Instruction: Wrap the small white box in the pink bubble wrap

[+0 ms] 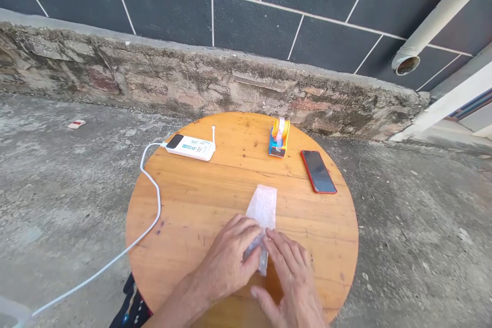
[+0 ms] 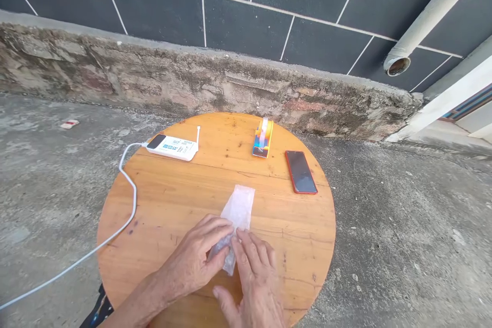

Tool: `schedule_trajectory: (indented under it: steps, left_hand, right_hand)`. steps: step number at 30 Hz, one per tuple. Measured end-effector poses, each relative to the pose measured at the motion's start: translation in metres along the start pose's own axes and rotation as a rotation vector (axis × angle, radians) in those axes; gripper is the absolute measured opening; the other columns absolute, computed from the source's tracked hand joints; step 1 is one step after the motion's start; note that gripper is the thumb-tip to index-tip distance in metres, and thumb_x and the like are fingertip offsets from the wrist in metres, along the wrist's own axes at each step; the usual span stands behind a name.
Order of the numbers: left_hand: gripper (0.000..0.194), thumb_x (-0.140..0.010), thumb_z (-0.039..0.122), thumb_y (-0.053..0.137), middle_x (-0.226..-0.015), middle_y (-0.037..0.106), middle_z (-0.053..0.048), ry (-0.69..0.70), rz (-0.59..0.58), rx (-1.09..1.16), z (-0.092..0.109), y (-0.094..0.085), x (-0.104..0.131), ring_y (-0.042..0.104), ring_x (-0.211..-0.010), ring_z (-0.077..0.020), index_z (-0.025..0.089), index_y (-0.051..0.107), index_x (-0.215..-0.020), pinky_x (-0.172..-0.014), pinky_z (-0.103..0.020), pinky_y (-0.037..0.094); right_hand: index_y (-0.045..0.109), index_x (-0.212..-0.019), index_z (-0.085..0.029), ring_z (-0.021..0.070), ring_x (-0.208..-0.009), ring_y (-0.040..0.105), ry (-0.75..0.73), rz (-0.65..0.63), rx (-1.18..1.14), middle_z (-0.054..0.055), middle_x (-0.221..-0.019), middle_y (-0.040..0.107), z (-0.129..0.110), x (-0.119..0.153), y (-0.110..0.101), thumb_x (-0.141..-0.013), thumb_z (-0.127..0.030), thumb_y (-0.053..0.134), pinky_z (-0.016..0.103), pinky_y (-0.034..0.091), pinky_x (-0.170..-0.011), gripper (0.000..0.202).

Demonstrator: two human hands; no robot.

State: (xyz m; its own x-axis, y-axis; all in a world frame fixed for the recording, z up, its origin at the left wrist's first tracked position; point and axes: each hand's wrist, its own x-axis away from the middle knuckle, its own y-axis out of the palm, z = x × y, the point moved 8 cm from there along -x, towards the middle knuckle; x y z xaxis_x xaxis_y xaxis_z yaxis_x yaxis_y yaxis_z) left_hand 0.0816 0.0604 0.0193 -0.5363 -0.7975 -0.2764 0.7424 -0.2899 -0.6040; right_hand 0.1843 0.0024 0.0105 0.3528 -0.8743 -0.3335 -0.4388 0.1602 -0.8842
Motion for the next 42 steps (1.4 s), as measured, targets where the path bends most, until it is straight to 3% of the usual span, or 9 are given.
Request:
schedule_trajectory:
  steps: [5, 14, 20, 28, 33, 42]
  left_hand:
    - [0.033, -0.079, 0.006, 0.047, -0.102, 0.058, -0.005, -0.022, 0.003, 0.03, -0.003, 0.001, -0.001, 0.052, -0.096, -0.0203, 0.022, 0.061, -0.104, -0.082, -0.034, 0.047]
    - [0.019, -0.083, 0.008, 0.046, -0.094, 0.057, -0.004, -0.075, -0.036, 0.037, 0.003, 0.003, 0.013, 0.051, -0.091, -0.0197, 0.02, 0.057, -0.092, -0.081, -0.034, 0.046]
    - [0.021, -0.083, 0.007, 0.047, -0.096, 0.058, -0.004, -0.106, -0.05, 0.038, 0.005, 0.004, 0.022, 0.053, -0.093, -0.0197, 0.02, 0.057, -0.095, -0.083, -0.034, 0.047]
    - [0.037, -0.084, 0.014, 0.052, -0.126, 0.052, -0.011, 0.046, 0.031, -0.026, 0.005, -0.007, 0.043, 0.047, -0.118, -0.0251, 0.022, 0.053, -0.12, -0.098, -0.042, 0.045]
    - [0.05, -0.078, 0.008, 0.055, -0.132, 0.051, -0.012, 0.116, -0.045, -0.172, 0.005, -0.002, 0.06, 0.045, -0.123, -0.0269, 0.019, 0.048, -0.126, -0.103, -0.045, 0.043]
    - [0.038, -0.091, 0.011, 0.045, -0.128, 0.057, -0.013, 0.273, -0.063, -0.393, 0.002, 0.008, 0.06, 0.052, -0.118, -0.0236, 0.016, 0.049, -0.128, -0.098, -0.039, 0.05]
  right_hand:
    - [0.04, -0.137, -0.014, 0.0291, -0.119, 0.049, 0.0, 0.052, 0.005, 0.015, -0.133, 0.052, 0.001, -0.001, 0.008, -0.083, -0.014, 0.056, 0.045, 0.048, -0.093, 0.057]
    - [0.046, -0.131, -0.015, 0.0265, -0.116, 0.053, 0.013, 0.065, -0.093, 0.015, -0.128, 0.055, -0.002, 0.004, 0.008, -0.079, -0.005, 0.048, 0.043, 0.051, -0.093, 0.053]
    - [0.047, -0.13, -0.017, 0.0261, -0.115, 0.055, 0.034, 0.054, -0.175, 0.014, -0.126, 0.056, -0.004, 0.007, 0.008, -0.078, -0.006, 0.049, 0.041, 0.053, -0.092, 0.053]
    - [0.051, -0.125, -0.018, 0.0256, -0.113, 0.055, 0.106, -0.02, -0.213, 0.012, -0.125, 0.056, 0.0, 0.001, 0.007, -0.076, -0.007, 0.052, 0.041, 0.051, -0.094, 0.051]
    - [0.05, -0.127, -0.018, 0.0266, -0.112, 0.055, 0.091, -0.016, -0.188, 0.013, -0.124, 0.057, -0.001, 0.0, 0.005, -0.077, -0.009, 0.054, 0.044, 0.05, -0.094, 0.051]
    - [0.054, -0.123, -0.02, 0.0275, -0.107, 0.059, 0.061, -0.072, -0.124, 0.012, -0.121, 0.06, -0.004, -0.01, -0.001, -0.076, -0.01, 0.056, 0.045, 0.051, -0.09, 0.048]
